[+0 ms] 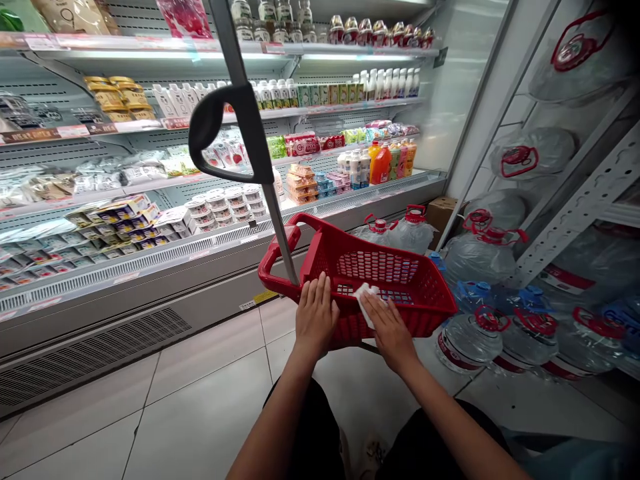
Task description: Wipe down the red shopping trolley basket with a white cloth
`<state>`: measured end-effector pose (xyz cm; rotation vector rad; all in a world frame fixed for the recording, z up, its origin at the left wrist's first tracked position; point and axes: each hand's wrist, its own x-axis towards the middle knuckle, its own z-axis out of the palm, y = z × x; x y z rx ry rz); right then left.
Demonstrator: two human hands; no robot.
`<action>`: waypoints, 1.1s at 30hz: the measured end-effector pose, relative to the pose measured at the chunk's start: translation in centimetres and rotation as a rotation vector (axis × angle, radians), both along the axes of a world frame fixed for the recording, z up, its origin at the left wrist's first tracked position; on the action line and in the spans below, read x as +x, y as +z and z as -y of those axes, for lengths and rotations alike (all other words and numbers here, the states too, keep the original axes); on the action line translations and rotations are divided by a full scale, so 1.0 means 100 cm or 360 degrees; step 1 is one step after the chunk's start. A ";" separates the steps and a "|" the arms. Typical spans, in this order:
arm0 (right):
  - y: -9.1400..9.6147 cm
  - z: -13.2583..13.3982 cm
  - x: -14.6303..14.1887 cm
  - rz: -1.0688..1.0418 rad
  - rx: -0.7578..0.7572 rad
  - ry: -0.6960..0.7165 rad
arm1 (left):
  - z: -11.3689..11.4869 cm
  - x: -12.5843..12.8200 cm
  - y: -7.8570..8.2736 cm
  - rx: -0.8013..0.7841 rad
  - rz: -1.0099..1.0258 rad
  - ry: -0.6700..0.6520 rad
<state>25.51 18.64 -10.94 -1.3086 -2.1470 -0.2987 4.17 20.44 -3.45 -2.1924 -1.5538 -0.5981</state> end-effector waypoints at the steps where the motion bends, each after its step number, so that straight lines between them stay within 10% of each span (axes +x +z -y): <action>1: -0.007 0.004 0.018 0.0024 -0.0007 -0.0061 | 0.000 -0.004 0.001 0.0009 0.0015 0.0015; 9: -0.042 0.016 0.113 -0.0070 -0.0042 -0.0445 | 0.001 -0.010 -0.003 0.0033 0.0088 0.0001; 20: 0.000 -0.017 -0.028 -0.0125 -0.0024 0.0142 | 0.003 0.006 -0.022 -0.0076 -0.0018 -0.0095; 29: -0.043 -0.004 0.106 -0.0136 -0.0014 -0.0197 | -0.017 -0.016 -0.016 -0.0101 0.0037 -0.0045; 33: -0.048 0.000 0.109 -0.0194 -0.0007 -0.0309 | -0.017 0.001 -0.022 -0.0107 0.0107 0.0002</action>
